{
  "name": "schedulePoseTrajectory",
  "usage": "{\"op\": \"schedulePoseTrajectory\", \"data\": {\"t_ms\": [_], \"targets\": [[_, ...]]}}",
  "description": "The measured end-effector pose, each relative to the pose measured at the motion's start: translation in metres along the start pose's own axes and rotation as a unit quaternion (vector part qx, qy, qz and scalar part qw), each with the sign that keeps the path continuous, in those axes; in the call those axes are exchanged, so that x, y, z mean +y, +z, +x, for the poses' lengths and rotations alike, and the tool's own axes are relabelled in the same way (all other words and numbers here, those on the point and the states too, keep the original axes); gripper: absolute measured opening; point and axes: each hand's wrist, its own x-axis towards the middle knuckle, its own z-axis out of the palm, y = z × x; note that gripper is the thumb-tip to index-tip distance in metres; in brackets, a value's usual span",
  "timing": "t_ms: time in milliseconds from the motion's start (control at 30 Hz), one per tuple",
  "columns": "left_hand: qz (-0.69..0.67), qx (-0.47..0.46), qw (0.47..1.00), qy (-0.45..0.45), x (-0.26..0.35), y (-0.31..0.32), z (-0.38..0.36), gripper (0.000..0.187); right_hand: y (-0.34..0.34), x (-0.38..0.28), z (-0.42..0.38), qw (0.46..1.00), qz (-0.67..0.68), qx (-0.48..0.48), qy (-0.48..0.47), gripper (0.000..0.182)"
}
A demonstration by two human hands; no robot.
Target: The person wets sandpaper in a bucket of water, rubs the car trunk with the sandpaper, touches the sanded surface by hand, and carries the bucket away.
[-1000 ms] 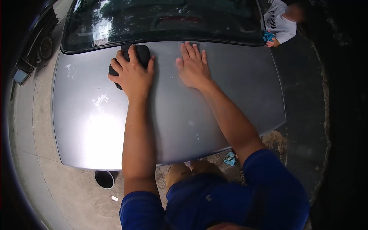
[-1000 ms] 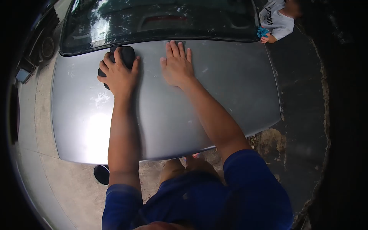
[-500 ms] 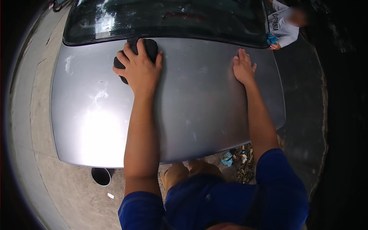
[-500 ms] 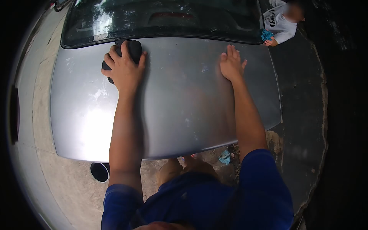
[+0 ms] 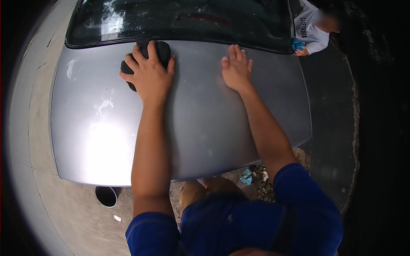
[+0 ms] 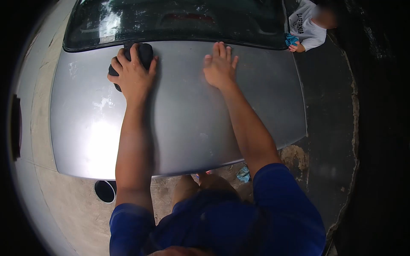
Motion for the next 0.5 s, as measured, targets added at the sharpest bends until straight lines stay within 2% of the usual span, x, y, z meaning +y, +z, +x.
{"op": "schedulePoseTrajectory", "data": {"t_ms": [33, 133, 167, 200, 333, 500], "targets": [[-0.010, 0.006, 1.000, 0.001, -0.001, 0.002, -0.001, 0.073, 0.010, -0.042, -0.007, 0.997, 0.002, 0.004, -0.072, 0.066], [-0.016, 0.002, 1.000, 0.000, -0.002, 0.000, 0.000, 0.074, -0.009, -0.025, -0.008, 0.985, -0.025, -0.051, -0.163, 0.066], [-0.006, 0.003, 1.000, -0.002, -0.001, 0.001, 0.002, 0.073, -0.020, 0.021, -0.003, 0.997, -0.024, -0.034, -0.057, 0.067], [-0.007, 0.001, 1.000, 0.001, 0.000, 0.002, 0.005, 0.072, -0.043, 0.040, 0.002, 0.999, -0.023, -0.012, 0.044, 0.067], [-0.010, 0.001, 1.000, 0.003, 0.000, 0.002, -0.001, 0.071, 0.001, -0.007, 0.009, 1.000, -0.004, 0.004, 0.001, 0.068], [-0.020, 0.029, 0.999, 0.011, 0.002, 0.002, 0.003, 0.070, -0.010, 0.003, 0.006, 0.997, -0.012, 0.001, -0.076, 0.068]]}}
